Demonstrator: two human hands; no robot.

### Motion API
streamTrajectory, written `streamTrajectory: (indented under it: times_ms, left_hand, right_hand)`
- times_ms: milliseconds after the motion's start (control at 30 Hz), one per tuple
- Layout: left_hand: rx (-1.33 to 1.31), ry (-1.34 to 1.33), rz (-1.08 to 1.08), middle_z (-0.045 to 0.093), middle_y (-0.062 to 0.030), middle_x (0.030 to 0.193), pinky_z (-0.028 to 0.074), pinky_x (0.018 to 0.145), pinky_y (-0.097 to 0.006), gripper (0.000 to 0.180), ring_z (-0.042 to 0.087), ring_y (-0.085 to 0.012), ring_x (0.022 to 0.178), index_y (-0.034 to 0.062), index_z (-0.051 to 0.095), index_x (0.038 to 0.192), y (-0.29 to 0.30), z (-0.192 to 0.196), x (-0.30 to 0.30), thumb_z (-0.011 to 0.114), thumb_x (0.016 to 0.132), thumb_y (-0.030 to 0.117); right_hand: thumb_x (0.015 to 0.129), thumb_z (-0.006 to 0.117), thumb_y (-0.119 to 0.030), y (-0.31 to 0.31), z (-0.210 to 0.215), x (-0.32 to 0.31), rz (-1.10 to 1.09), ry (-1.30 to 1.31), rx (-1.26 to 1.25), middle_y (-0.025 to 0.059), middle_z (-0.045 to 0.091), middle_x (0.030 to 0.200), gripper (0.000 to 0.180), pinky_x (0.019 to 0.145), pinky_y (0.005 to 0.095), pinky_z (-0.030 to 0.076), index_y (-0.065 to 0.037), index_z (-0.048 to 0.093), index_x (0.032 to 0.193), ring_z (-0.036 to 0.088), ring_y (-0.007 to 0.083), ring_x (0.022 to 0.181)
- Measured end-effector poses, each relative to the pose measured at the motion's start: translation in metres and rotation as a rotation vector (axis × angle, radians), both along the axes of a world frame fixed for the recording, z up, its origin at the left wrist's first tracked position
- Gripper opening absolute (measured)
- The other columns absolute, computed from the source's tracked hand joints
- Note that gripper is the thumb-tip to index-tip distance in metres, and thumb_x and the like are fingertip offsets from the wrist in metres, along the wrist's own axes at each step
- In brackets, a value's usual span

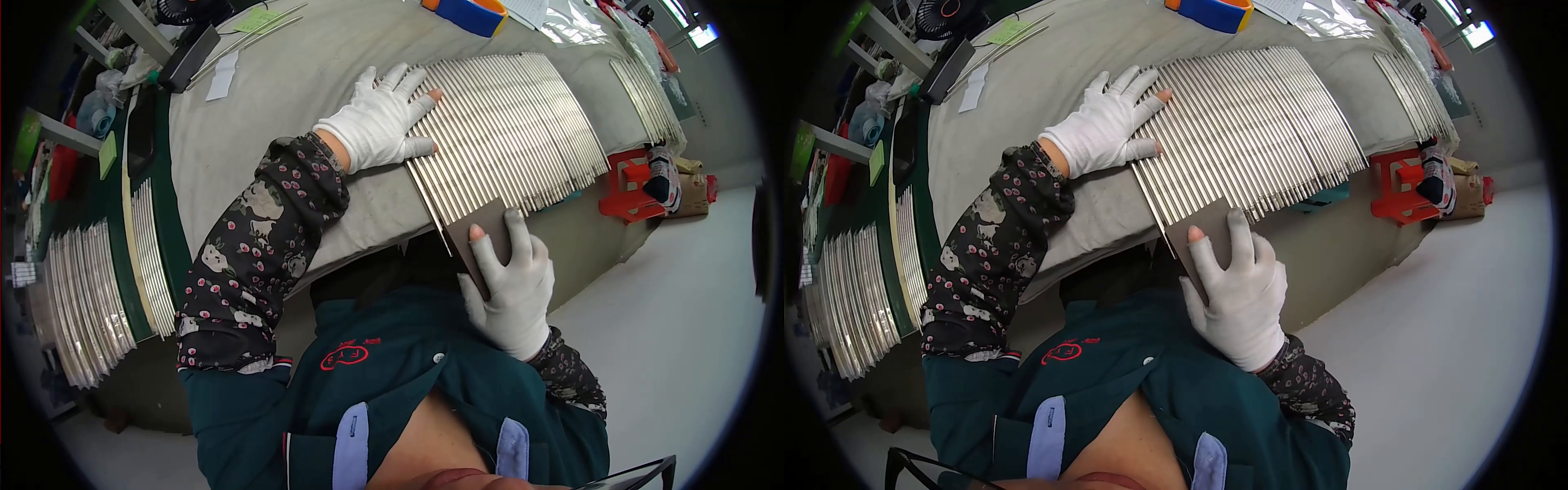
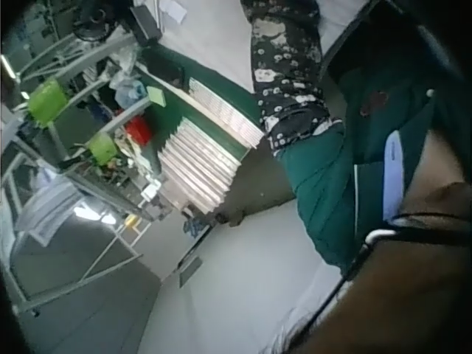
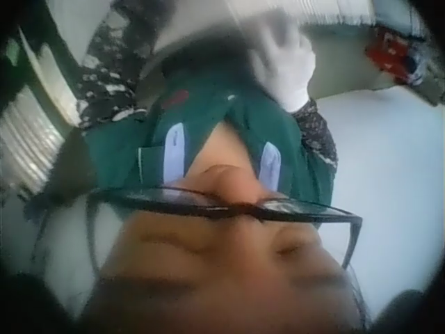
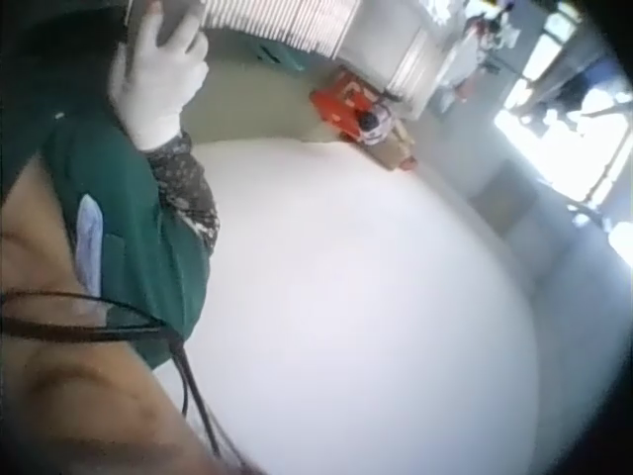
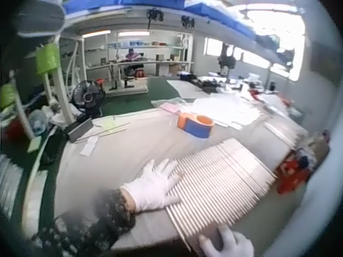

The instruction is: The recorder uses a sanding block to smooth a set of aligned metal rods on a workshop table.

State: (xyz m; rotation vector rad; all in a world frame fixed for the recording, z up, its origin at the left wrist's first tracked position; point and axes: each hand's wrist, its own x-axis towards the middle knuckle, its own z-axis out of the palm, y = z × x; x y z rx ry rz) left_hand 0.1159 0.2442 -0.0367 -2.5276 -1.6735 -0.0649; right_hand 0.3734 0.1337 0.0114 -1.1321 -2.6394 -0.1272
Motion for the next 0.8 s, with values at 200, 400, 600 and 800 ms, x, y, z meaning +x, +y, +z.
streamTrajectory:
  times_ms: [200, 400, 600, 800]
  left_hand:
    - [-0.026, -0.086, 0.0, 0.026, -0.0235, 0.149, 0.016, 0.111, -0.058, 0.078, 0.021, -0.0387, 0.14, 0.0116, 0.033, 0.146, 0.001, 0.002, -0.002, 0.044, 0.088, 0.062]
    - [0.019, -0.013, -0.022, 0.025, -0.0245, 0.149, 0.021, 0.109, -0.06, 0.083, 0.023, -0.0423, 0.138, 0.0096, 0.031, 0.146, -0.002, 0.0, -0.008, 0.035, 0.088, 0.069]
    - [0.02, 0.007, -0.038, 0.024, -0.0252, 0.149, 0.02, 0.108, -0.061, 0.085, 0.024, -0.0431, 0.137, 0.0121, 0.025, 0.148, -0.004, -0.002, -0.011, 0.032, 0.087, 0.071]
    - [0.007, -0.044, -0.014, 0.025, -0.0232, 0.15, 0.015, 0.111, -0.059, 0.08, 0.021, -0.0389, 0.14, 0.0106, 0.031, 0.146, -0.008, 0.002, -0.009, 0.041, 0.088, 0.064]
  right_hand:
    - [0.067, 0.074, -0.026, 0.005, 0.001, -0.017, -0.02, 0.011, 0.047, 0.0204, 0.047, 0.127, 0.059, 0.072, 0.0392, 0.047, -0.016, 0.057, 0.122, 0.053, 0.0317, 0.096]
    - [0.059, 0.076, -0.018, -0.012, 0.017, 0.031, -0.004, 0.235, -0.046, 0.0218, 0.044, 0.133, 0.065, 0.086, 0.0428, 0.044, -0.014, 0.059, 0.121, 0.05, 0.0337, 0.103]
    - [0.06, 0.077, -0.021, -0.012, 0.002, 0.016, -0.011, 0.145, -0.051, 0.0212, 0.043, 0.134, 0.067, 0.085, 0.0421, 0.043, -0.016, 0.057, 0.124, 0.05, 0.0329, 0.102]
    - [0.071, 0.071, -0.027, 0.023, 0.0, -0.037, -0.035, 0.051, 0.03, 0.0176, 0.049, 0.126, 0.051, 0.066, 0.0378, 0.047, -0.015, 0.059, 0.119, 0.053, 0.0307, 0.092]
